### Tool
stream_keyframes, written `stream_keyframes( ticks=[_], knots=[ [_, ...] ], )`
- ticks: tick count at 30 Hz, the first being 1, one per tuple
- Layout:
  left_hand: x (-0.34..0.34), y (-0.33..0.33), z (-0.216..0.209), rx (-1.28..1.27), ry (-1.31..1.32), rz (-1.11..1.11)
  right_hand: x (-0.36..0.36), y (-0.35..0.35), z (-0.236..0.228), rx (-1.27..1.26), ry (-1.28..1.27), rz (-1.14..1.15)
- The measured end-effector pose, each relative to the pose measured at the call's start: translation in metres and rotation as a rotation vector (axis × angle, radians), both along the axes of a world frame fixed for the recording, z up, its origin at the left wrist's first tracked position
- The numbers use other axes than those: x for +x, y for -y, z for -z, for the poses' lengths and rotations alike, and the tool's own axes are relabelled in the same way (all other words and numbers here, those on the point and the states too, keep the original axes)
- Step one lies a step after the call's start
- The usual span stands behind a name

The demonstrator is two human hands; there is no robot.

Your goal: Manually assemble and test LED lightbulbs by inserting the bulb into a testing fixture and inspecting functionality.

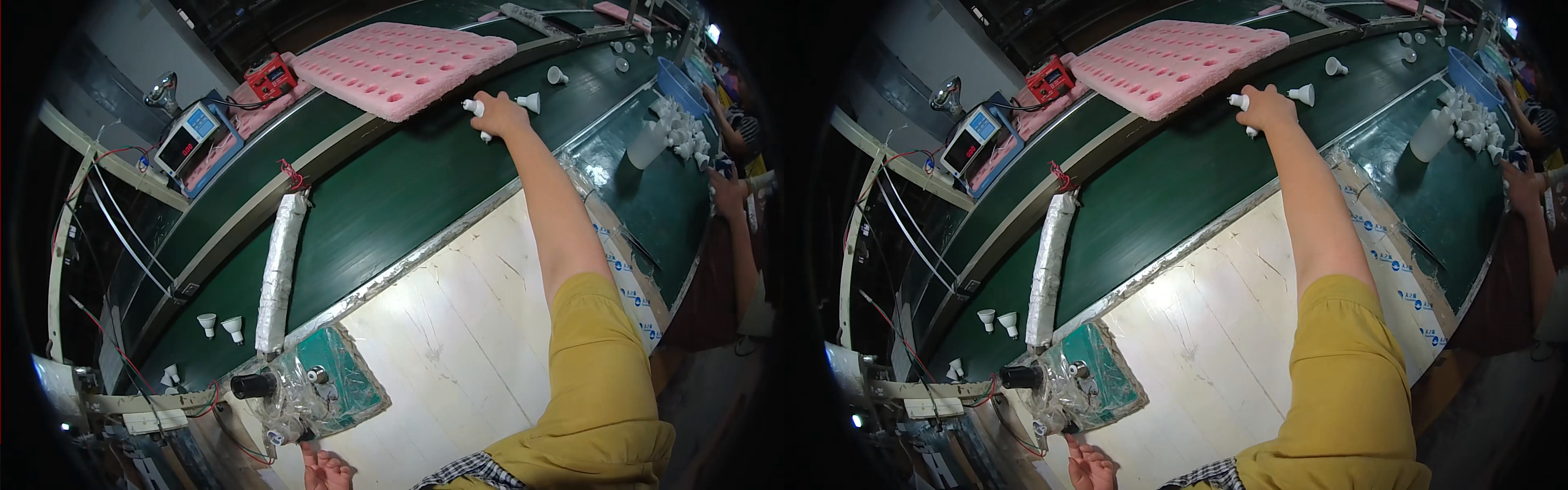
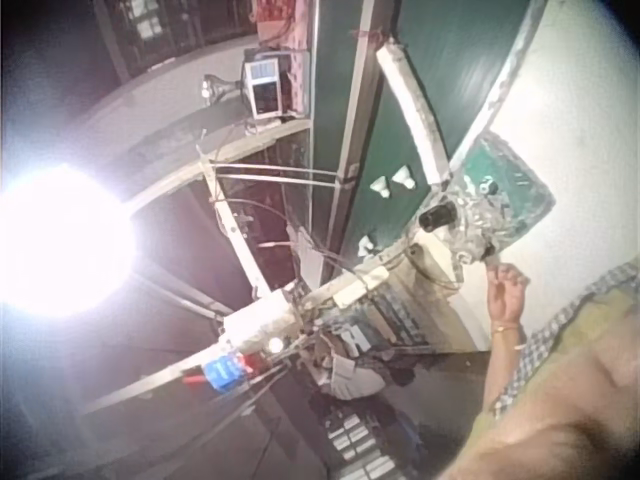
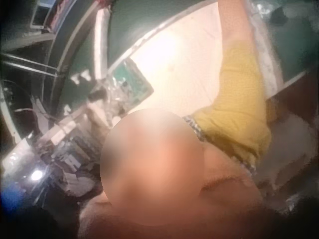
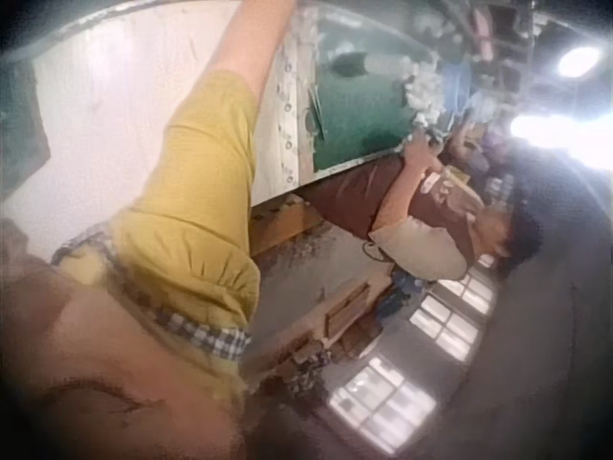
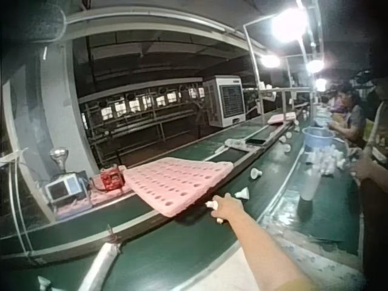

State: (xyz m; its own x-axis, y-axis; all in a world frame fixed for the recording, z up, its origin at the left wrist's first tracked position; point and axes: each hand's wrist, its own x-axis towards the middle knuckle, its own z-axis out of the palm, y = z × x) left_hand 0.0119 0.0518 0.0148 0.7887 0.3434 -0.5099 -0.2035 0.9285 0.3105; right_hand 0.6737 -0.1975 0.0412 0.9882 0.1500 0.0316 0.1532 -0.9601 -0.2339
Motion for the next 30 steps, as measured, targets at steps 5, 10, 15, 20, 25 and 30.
stream_keyframes(
  ticks=[5, 10, 15, 20, 25, 30],
  knots=[
    [0.001, -0.001, 0.002, -0.051, 0.040, -0.035, -0.053, -0.002, -0.005, -0.007, -0.013, -0.196],
    [-0.024, -0.012, 0.027, 0.118, 0.236, 0.089, -0.145, -0.028, -0.025, 0.437, -0.053, -0.436],
    [0.003, 0.008, 0.011, 0.120, 0.388, 0.410, -0.306, -0.057, -0.052, 0.909, -0.310, -0.673],
    [0.050, 0.067, -0.028, 0.103, 0.232, 0.444, -0.458, -0.092, -0.042, 1.013, -0.434, -0.934],
    [0.020, 0.059, -0.002, -0.004, 0.104, 0.461, -0.508, -0.093, -0.045, 0.825, -0.612, -1.033],
    [0.010, 0.049, -0.010, 0.099, 0.175, 0.446, -0.498, -0.090, -0.035, 0.865, -0.585, -0.943]
  ],
)
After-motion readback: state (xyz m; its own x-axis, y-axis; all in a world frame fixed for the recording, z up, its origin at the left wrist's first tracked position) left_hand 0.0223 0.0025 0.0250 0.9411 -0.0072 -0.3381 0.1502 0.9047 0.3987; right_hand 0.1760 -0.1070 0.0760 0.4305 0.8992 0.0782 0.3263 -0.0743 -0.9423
